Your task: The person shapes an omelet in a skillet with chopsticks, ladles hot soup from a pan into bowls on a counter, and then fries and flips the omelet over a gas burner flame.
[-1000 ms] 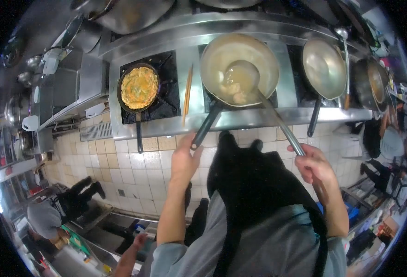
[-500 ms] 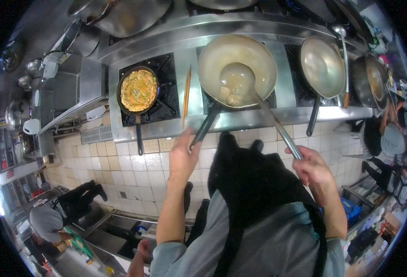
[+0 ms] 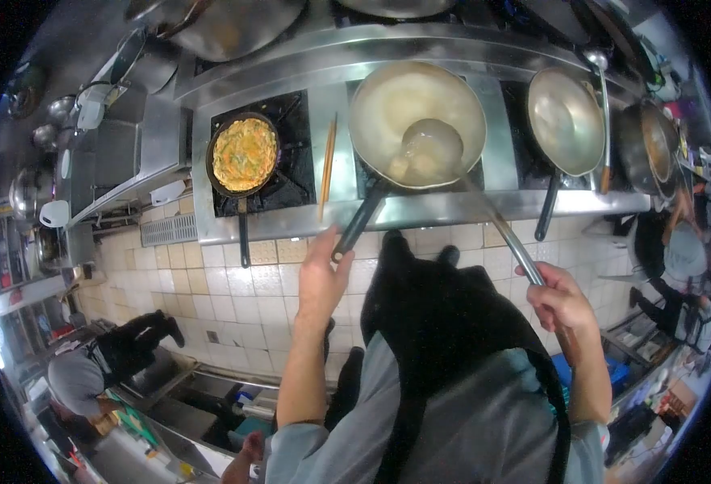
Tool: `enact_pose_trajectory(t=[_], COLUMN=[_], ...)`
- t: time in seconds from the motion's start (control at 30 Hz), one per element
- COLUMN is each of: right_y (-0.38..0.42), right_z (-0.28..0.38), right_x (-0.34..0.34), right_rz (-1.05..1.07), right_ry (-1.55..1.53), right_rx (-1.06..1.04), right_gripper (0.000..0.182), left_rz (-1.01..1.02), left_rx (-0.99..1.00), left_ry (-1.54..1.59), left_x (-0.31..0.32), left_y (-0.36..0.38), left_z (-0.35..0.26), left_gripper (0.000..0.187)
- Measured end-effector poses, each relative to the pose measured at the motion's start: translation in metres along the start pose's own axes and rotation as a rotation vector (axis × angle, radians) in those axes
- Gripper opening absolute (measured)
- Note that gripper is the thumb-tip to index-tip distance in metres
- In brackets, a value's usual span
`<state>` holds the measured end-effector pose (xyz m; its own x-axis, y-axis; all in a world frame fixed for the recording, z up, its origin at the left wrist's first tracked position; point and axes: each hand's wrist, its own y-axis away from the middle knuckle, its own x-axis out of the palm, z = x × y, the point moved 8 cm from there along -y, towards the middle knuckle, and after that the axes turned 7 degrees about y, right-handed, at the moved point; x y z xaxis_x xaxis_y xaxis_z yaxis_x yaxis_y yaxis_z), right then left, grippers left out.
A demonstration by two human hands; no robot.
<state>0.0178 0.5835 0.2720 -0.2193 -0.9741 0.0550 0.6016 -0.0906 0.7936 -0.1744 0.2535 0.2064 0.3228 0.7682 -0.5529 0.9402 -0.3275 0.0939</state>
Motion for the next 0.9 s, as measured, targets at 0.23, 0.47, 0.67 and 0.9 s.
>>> enact_pose_trajectory(t=[0.23, 0.47, 0.67, 0.9], right_y=[0.014, 0.013, 0.014, 0.012], right_z=[-0.004, 0.005, 0.015, 0.005], right_x=[-0.003, 0.014, 0.022, 0.024], right_rz=[0.009, 0.010, -0.005, 0.037], right_ry=[-0.038, 0.232, 0.587, 0.218], right_rx=[-0.014, 0.013, -0.115, 0.009], right_gripper=[0.042, 0.046, 0.051, 0.043], left_rz=[-0.020, -0.019, -0.018, -0.136], left_rx=[0.028, 0.025, 0.033, 0.176], left_ry=[-0.030, -0.020, -0.014, -0.155], left_x=[0.001, 0.001, -0.002, -0.007], left_y=[0.000, -0.001, 0.000, -0.029], left_z=[0.000, -0.002, -0.003, -0.021], left_gripper=[0.048, 0.048, 0.047, 0.027])
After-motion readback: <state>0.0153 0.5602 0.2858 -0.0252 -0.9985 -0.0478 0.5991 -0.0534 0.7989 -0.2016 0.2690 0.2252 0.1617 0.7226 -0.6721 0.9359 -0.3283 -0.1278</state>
